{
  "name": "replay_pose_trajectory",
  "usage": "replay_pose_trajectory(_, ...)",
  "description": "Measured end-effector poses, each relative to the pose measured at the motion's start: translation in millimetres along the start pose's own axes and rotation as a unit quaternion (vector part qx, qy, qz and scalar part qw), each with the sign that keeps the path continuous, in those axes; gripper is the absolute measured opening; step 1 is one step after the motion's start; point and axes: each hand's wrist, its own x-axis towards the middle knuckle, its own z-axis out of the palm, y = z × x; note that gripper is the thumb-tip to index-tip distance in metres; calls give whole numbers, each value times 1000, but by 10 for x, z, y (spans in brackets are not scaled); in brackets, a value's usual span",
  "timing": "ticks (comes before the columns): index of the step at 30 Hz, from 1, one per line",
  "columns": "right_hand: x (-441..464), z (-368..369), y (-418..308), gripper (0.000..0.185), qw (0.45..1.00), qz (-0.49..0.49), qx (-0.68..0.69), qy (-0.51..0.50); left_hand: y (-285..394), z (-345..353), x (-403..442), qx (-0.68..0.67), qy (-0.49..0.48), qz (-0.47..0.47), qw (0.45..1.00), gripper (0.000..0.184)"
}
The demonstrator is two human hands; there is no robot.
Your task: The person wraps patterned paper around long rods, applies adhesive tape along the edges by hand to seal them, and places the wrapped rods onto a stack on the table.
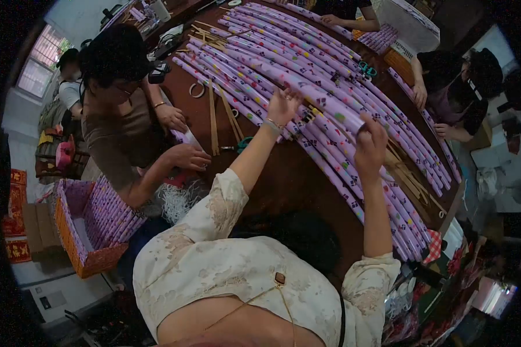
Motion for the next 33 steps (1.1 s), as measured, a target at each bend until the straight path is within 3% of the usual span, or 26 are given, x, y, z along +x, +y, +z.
replay_pose_trajectory(3,-321,-290,-270,17,994,-80,-50,-62,185,638,-139,-7,222,52,974,59)
replay_pose_trajectory(4,-396,-405,-368,15,991,-106,-45,-68,174,694,-186,17,206,72,976,60)
replay_pose_trajectory(5,-460,-503,-460,19,991,-116,-20,-61,185,557,-230,-39,145,34,988,63)
replay_pose_trajectory(8,-824,-827,-647,19,983,-140,-69,-95,64,1005,-589,-72,98,-23,992,67)
replay_pose_trajectory(12,-1236,-1091,-970,19,991,-105,-81,-38,-30,1362,-851,-62,18,-53,996,69)
replay_pose_trajectory(14,-1495,-1125,-1092,16,991,-94,-71,-63,-46,1606,-919,-59,-77,-107,989,65)
replay_pose_trajectory(16,-1653,-1076,-1279,12,988,-79,-88,-100,-86,1700,-903,166,8,-102,981,44)
replay_pose_trajectory(17,-1675,-1027,-1398,12,989,-66,-86,-104,-118,1728,-853,307,33,-90,947,37)
replay_pose_trajectory(19,-1622,-962,-1636,8,988,-68,-52,-128,-108,1851,-792,363,29,-139,921,26)
replay_pose_trajectory(22,-1602,-975,-1800,33,961,-106,-9,-255,-13,1899,-619,403,-21,-225,887,29)
replay_pose_trajectory(24,-1564,-1032,-1738,33,962,-167,15,-216,150,2057,-628,478,-46,-294,826,26)
replay_pose_trajectory(26,-1294,-1167,-1590,33,976,-109,-47,-181,151,2004,-701,506,-40,-330,795,30)
replay_pose_trajectory(27,-1146,-1242,-1502,35,982,-68,-86,-154,183,1973,-744,527,-116,-382,750,35)
replay_pose_trajectory(29,-941,-1305,-1295,35,986,1,-146,-83,97,2024,-965,578,-136,-465,657,35)
replay_pose_trajectory(30,-883,-1375,-1204,34,980,-4,-164,-110,23,1968,-1104,581,-143,-494,631,37)
replay_pose_trajectory(33,-1039,-1483,-1034,30,972,-22,-192,-134,-194,1939,-1384,577,-303,-561,511,38)
